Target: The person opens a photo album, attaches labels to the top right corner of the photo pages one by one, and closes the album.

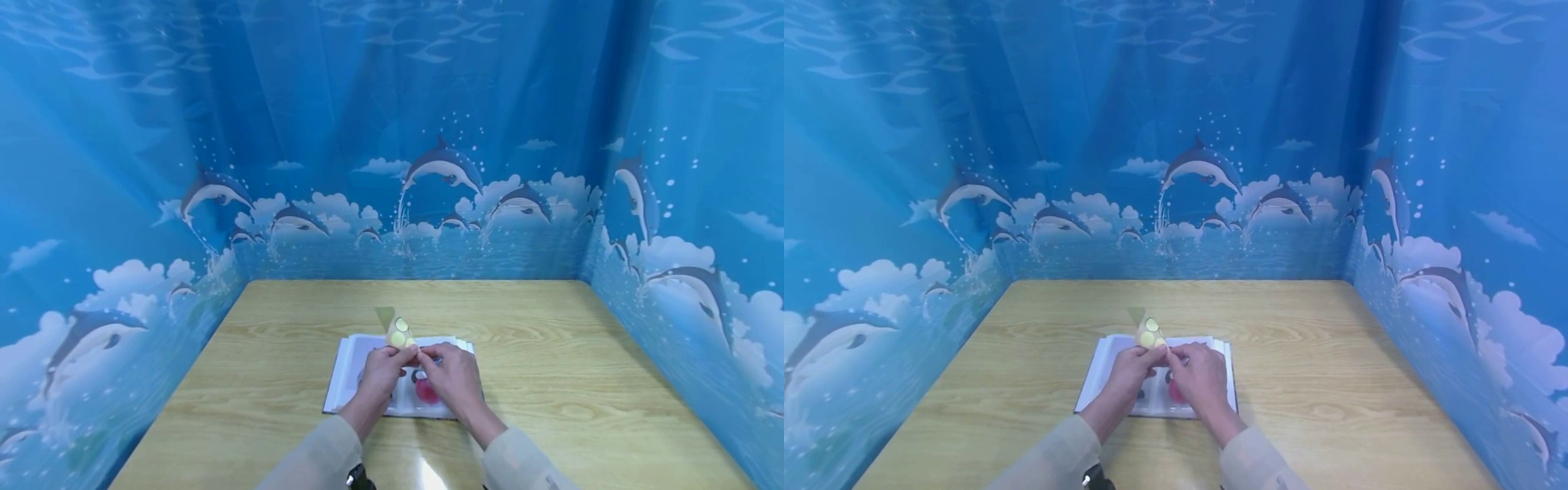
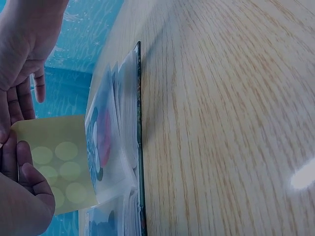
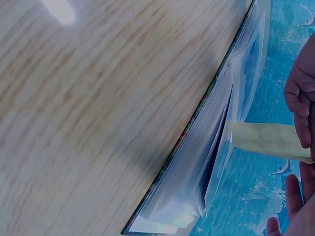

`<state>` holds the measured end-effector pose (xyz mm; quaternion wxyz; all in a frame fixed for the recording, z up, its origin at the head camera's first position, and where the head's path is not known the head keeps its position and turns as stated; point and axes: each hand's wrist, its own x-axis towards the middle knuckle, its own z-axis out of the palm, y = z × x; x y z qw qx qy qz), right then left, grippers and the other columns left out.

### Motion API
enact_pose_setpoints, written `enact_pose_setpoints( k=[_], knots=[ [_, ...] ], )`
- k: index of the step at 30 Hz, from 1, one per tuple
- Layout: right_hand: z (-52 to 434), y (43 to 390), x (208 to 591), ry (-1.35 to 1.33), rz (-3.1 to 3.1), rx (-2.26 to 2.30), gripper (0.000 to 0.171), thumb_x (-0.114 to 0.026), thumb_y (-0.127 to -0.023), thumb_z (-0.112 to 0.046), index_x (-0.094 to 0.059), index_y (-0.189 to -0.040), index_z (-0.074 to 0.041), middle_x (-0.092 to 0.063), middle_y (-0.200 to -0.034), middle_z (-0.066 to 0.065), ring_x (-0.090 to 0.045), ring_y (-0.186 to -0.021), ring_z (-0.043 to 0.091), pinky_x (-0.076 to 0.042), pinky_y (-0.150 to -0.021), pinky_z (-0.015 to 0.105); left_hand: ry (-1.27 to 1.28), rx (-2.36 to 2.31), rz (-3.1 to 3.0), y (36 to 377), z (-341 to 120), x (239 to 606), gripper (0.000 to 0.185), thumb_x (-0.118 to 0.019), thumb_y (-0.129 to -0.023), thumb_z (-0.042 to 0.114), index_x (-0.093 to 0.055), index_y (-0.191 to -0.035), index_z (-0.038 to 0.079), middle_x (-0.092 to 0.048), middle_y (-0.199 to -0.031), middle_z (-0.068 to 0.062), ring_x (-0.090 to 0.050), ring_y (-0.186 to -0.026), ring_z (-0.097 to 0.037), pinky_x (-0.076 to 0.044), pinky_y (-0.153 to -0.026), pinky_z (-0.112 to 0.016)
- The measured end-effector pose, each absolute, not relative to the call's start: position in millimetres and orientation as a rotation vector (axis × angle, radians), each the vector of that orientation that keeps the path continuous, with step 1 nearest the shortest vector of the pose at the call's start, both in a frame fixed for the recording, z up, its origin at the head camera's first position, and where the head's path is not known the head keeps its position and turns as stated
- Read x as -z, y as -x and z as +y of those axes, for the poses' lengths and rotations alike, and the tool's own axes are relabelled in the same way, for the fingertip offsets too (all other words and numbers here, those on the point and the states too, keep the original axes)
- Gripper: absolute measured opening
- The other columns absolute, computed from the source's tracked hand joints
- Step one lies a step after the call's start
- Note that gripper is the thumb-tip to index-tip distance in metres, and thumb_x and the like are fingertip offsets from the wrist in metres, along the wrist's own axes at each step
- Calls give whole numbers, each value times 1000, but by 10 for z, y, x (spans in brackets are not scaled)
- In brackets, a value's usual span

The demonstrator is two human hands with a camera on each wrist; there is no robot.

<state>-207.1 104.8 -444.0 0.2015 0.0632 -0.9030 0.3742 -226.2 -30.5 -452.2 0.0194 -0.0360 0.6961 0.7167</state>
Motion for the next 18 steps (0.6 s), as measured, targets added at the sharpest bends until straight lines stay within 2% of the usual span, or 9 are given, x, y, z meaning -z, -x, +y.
enact_pose_setpoints(
  k=[13,18],
  knots=[
    [1060,2049,4451,-142,-2496,-1089,11,-69,-89,-16,-79,-92,-13,-75,-92,4,-70,-89,25,-55,-77,43,57,-2209,2169,2233,-312,4509,26,-71,-91,20,-73,-95,-6,-75,-81,-10,-64,-72,-9,-50,-65,-29],
    [1062,2052,4451,-133,-2529,-1109,12,-70,-90,-23,-79,-95,-17,-75,-90,-1,-69,-86,19,-54,-77,41,76,-2195,2178,2251,-315,4514,26,-72,-89,20,-74,-97,-5,-75,-82,-10,-63,-73,-11,-49,-66,-29]
  ],
)
